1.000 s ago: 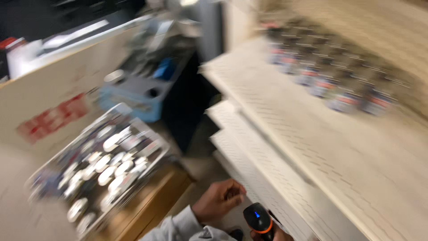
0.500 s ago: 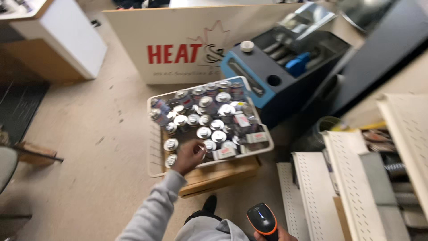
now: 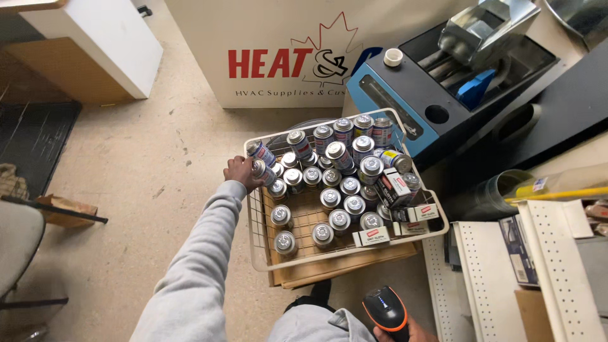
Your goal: The person picks up cans from a basket and places them on a shelf, one by one.
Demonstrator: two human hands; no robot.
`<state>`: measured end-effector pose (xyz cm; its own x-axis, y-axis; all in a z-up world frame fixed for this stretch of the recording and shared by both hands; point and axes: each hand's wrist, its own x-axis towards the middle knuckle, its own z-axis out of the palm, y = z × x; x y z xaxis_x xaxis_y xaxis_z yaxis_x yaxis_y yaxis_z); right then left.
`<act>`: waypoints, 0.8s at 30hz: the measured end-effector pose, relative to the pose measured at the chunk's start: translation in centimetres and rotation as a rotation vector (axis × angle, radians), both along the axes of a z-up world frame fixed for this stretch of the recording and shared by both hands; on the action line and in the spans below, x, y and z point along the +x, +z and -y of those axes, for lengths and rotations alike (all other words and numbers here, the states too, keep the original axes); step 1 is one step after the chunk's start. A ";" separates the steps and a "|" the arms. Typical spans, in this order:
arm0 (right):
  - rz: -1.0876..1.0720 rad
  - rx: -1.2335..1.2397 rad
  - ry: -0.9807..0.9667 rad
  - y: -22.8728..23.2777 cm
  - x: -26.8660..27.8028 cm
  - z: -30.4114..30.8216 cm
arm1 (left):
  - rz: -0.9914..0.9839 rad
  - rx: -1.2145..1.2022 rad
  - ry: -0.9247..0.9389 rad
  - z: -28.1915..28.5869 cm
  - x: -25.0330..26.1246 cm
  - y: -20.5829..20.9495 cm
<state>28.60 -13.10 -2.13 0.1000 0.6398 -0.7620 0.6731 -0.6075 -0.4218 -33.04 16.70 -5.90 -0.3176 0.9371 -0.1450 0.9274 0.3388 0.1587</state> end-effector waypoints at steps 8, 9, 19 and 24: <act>0.315 0.030 -0.014 3.3 -3.4 0.2 | 0.233 -0.048 0.124 -1.2 -1.9 -1.3; 0.317 0.028 -0.021 4.3 -3.7 -0.2 | 0.235 -0.050 0.117 -0.9 -2.0 -1.1; 0.136 0.066 0.298 15.9 -9.8 -5.9 | 2.069 0.396 0.157 2.8 6.4 3.4; 0.030 0.192 0.416 18.8 -12.1 -6.3 | 2.277 0.137 0.379 4.7 12.7 1.0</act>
<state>16.47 -6.75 16.63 -0.1750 0.7599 -0.6260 0.8568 -0.1957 -0.4770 -20.36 12.01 -4.92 0.1111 0.9276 -0.3566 -0.8078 0.2933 0.5113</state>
